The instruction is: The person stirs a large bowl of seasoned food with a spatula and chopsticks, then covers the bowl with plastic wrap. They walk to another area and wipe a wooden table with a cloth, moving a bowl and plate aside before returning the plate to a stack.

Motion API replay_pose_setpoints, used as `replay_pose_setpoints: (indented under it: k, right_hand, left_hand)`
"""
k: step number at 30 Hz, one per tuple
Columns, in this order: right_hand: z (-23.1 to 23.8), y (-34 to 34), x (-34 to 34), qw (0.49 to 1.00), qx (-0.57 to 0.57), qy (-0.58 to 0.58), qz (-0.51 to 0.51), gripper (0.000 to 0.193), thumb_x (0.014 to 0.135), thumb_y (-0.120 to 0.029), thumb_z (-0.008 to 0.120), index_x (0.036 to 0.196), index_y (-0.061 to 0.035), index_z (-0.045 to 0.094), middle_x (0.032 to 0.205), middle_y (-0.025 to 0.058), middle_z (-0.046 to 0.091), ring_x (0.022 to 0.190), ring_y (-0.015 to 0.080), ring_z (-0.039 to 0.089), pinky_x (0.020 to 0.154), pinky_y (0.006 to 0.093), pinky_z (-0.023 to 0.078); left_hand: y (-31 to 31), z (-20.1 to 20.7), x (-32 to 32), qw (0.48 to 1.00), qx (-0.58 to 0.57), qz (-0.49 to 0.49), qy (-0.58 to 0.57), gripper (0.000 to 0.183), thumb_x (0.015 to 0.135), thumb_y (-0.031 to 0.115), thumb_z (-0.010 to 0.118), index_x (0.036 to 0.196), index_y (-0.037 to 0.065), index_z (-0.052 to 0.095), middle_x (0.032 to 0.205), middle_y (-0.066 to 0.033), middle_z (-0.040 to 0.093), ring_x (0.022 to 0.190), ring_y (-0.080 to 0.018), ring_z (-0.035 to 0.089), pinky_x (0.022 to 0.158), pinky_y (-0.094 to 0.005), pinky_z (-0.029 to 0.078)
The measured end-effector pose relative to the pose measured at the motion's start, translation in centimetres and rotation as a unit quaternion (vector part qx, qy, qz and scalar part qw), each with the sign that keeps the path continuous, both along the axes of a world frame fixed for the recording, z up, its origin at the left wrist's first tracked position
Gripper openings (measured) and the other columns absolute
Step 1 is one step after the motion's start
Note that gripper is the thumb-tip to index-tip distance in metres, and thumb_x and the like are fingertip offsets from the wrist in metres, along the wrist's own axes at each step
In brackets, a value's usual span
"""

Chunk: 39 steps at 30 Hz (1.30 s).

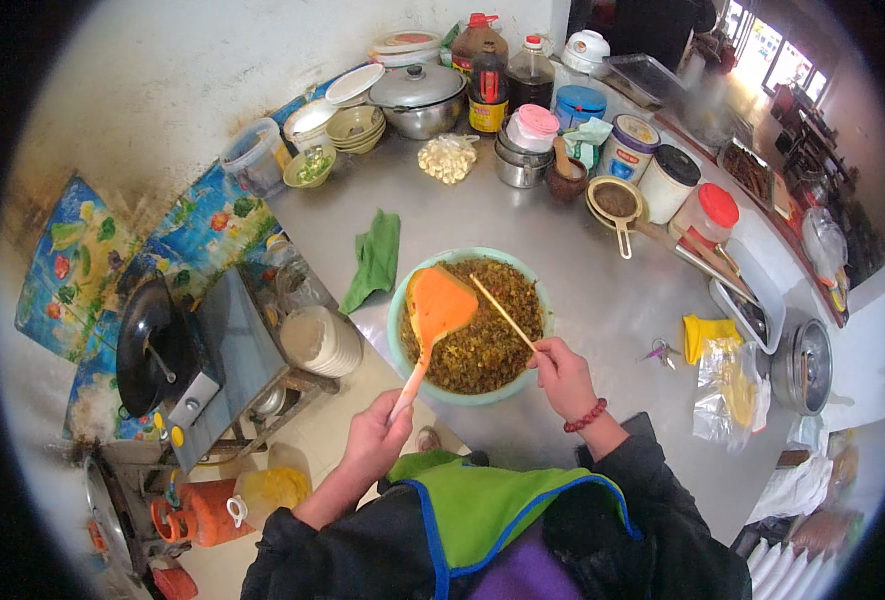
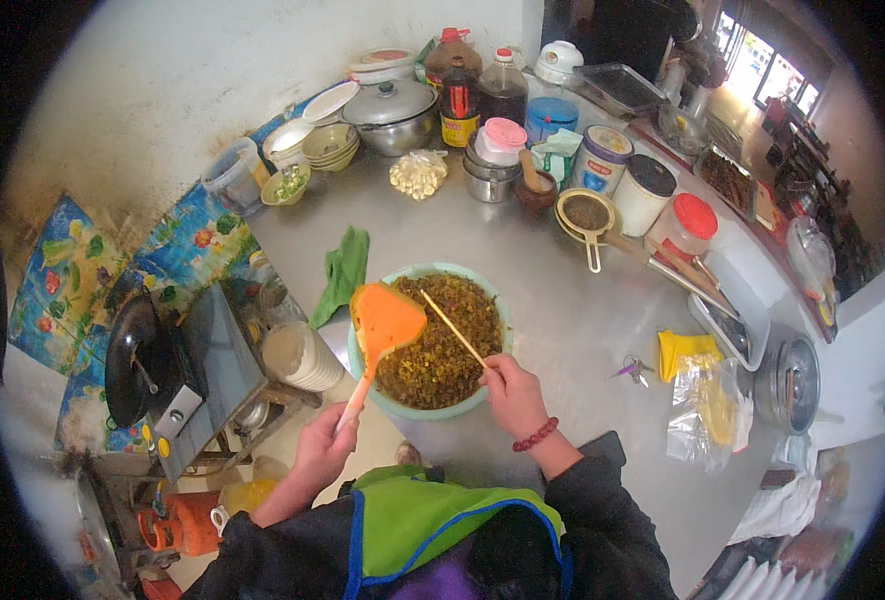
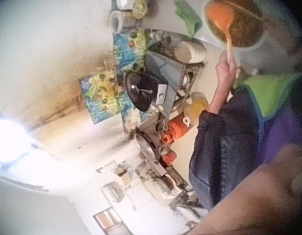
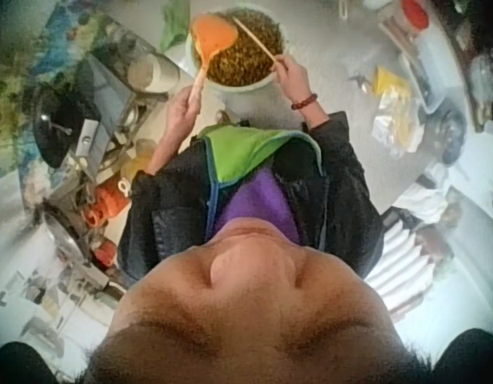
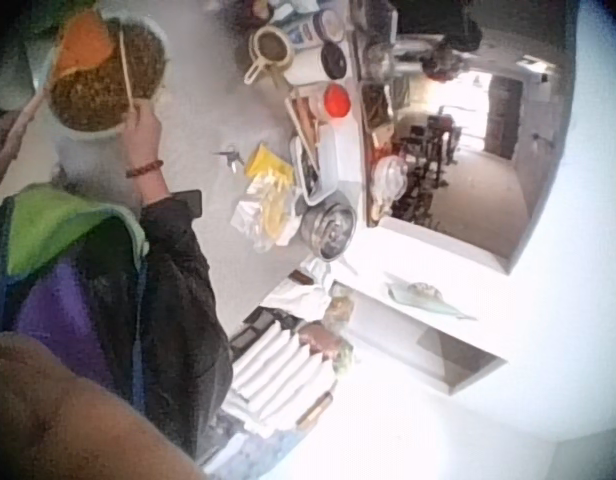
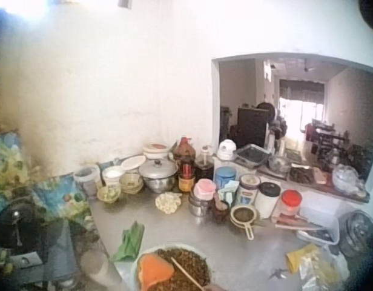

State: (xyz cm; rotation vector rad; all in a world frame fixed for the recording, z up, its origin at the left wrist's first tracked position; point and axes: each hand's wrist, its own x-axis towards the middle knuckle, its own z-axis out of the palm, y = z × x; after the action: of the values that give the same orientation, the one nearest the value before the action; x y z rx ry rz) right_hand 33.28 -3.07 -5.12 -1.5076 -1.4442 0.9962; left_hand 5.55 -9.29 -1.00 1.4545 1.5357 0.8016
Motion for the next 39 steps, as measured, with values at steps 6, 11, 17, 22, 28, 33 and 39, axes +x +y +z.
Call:
replay_pose_setpoints:
  k: [6, 11, 17, 22, 28, 33, 39]
  right_hand:
    - [0.6, 0.3, 0.5, 0.998, -0.006, -0.055, 0.041, 0.012, 0.089, -0.008, 0.052, 0.099, -0.0025, 0.056, 0.076, 0.0124, 0.065, 0.071, 0.0248, 0.066, 0.063, 0.0316, 0.050]
    - [0.4, 0.1, 0.5, 0.994, 0.085, -0.029, 0.057, 0.011, 0.090, -0.007, 0.051, 0.098, -0.0015, 0.055, 0.076, 0.0081, 0.065, 0.061, 0.0141, 0.058, 0.057, 0.0267, 0.047]
    - [-0.3, 0.5, 1.9, 0.998, 0.062, 0.000, -0.001, 0.009, 0.090, -0.005, 0.051, 0.098, -0.0011, 0.055, 0.077, 0.0048, 0.064, 0.059, 0.0084, 0.055, 0.055, 0.0232, 0.046]
    - [-0.5, 0.5, 2.9, 0.996, 0.083, -0.015, -0.033, 0.008, 0.089, -0.004, 0.054, 0.096, -0.0012, 0.056, 0.077, 0.0043, 0.063, 0.062, 0.0094, 0.056, 0.057, 0.0234, 0.047]
    - [0.8, 0.6, 3.0, 0.975, 0.181, -0.114, -0.060, 0.011, 0.083, -0.005, 0.060, 0.093, -0.0024, 0.056, 0.084, 0.0138, 0.061, 0.072, 0.0298, 0.062, 0.061, 0.0340, 0.049]
    - [1.4, 1.9, 2.2, 0.953, 0.242, -0.160, -0.082, 0.009, 0.086, -0.001, 0.057, 0.094, -0.0007, 0.054, 0.079, 0.0104, 0.062, 0.068, 0.0151, 0.063, 0.059, 0.0299, 0.049]
    - [0.8, 2.4, 0.6, 0.994, 0.091, 0.039, -0.035, 0.012, 0.087, 0.000, 0.056, 0.097, -0.0004, 0.048, 0.079, 0.0067, 0.060, 0.068, 0.0116, 0.061, 0.059, 0.0256, 0.050]
  left_hand:
    - [-0.1, 0.4, 0.1, 0.999, 0.026, 0.010, 0.040, 0.023, 0.090, 0.015, 0.054, 0.110, 0.004, 0.057, 0.068, 0.0022, 0.053, 0.061, -0.0061, 0.050, 0.057, -0.0237, 0.043]
    - [0.3, -0.1, 0.0, 0.999, 0.034, 0.036, -0.001, 0.024, 0.088, 0.015, 0.057, 0.109, 0.004, 0.058, 0.067, -0.0020, 0.056, 0.058, -0.0076, 0.052, 0.055, -0.0249, 0.044]
    - [0.2, 0.3, -0.1, 0.990, 0.010, 0.052, -0.127, 0.024, 0.093, 0.015, 0.051, 0.113, 0.003, 0.055, 0.064, 0.0031, 0.051, 0.053, -0.0048, 0.045, 0.048, -0.0208, 0.038]
    - [0.6, 0.6, -0.1, 0.978, -0.014, 0.059, -0.199, 0.022, 0.096, 0.019, 0.048, 0.112, 0.005, 0.054, 0.059, 0.0024, 0.048, 0.045, -0.0037, 0.039, 0.042, -0.0187, 0.030]
    - [0.6, 0.6, 0.0, 0.974, -0.035, 0.041, -0.222, 0.023, 0.096, 0.019, 0.048, 0.112, 0.004, 0.054, 0.060, 0.0019, 0.048, 0.046, -0.0039, 0.039, 0.042, -0.0189, 0.031]
    - [0.2, 1.1, 0.8, 0.954, -0.134, -0.008, -0.268, 0.024, 0.096, 0.022, 0.048, 0.111, 0.004, 0.055, 0.060, 0.0018, 0.047, 0.044, -0.0055, 0.037, 0.041, -0.0208, 0.030]
    - [0.0, 2.8, 1.3, 0.813, -0.345, -0.029, -0.467, 0.026, 0.097, 0.029, 0.045, 0.110, 0.008, 0.055, 0.053, 0.0030, 0.040, 0.041, -0.0068, 0.033, 0.042, -0.0209, 0.028]
